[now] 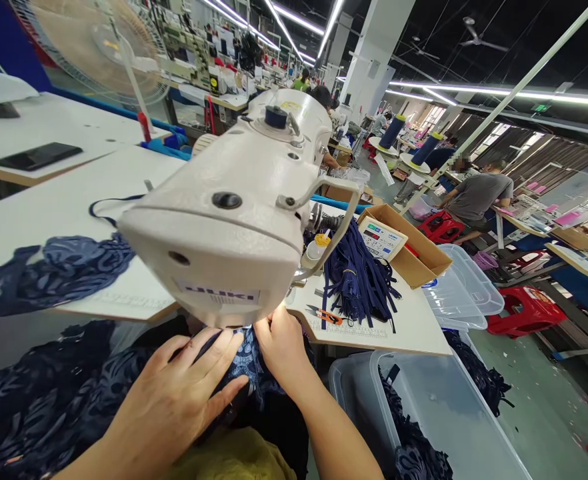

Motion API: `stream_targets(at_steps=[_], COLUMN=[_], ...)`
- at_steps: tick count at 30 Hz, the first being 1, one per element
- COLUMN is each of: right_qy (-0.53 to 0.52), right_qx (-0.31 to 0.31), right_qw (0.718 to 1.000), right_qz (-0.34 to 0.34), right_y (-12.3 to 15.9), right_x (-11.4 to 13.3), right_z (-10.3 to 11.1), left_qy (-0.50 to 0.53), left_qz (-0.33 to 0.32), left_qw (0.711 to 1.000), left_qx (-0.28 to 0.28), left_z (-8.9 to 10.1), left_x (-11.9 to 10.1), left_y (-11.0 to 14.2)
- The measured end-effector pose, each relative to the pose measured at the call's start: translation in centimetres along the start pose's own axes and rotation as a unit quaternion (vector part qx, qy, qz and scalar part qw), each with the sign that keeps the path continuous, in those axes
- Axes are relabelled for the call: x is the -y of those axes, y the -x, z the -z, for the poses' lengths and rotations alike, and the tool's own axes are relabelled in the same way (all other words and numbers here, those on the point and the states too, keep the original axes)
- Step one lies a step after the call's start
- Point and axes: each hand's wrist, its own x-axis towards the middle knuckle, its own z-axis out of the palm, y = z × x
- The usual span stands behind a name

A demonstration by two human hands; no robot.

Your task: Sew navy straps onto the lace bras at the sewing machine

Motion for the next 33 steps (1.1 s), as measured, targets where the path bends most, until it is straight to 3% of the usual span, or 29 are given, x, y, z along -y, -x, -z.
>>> stream_targets(at_steps=[23, 33], right_qy=[-0.017, -0.108], right_qx=[0.008, 0.024], right_qw=[1.000, 0.994], right_qz=[-0.007, 0.004], right_y=[0.1, 1.5], right_x=[-0.1, -0.3], right_z=[0.1, 0.4], left_qy=[0.016, 0.040], left_qz=[0.027, -0.052], left_qw=[0.999, 0.998], left_qx=[-0.011, -0.002], left_z=[-0.3, -1.1], left_x=[-0.3, 0.1], left_y=[0.2, 1.6])
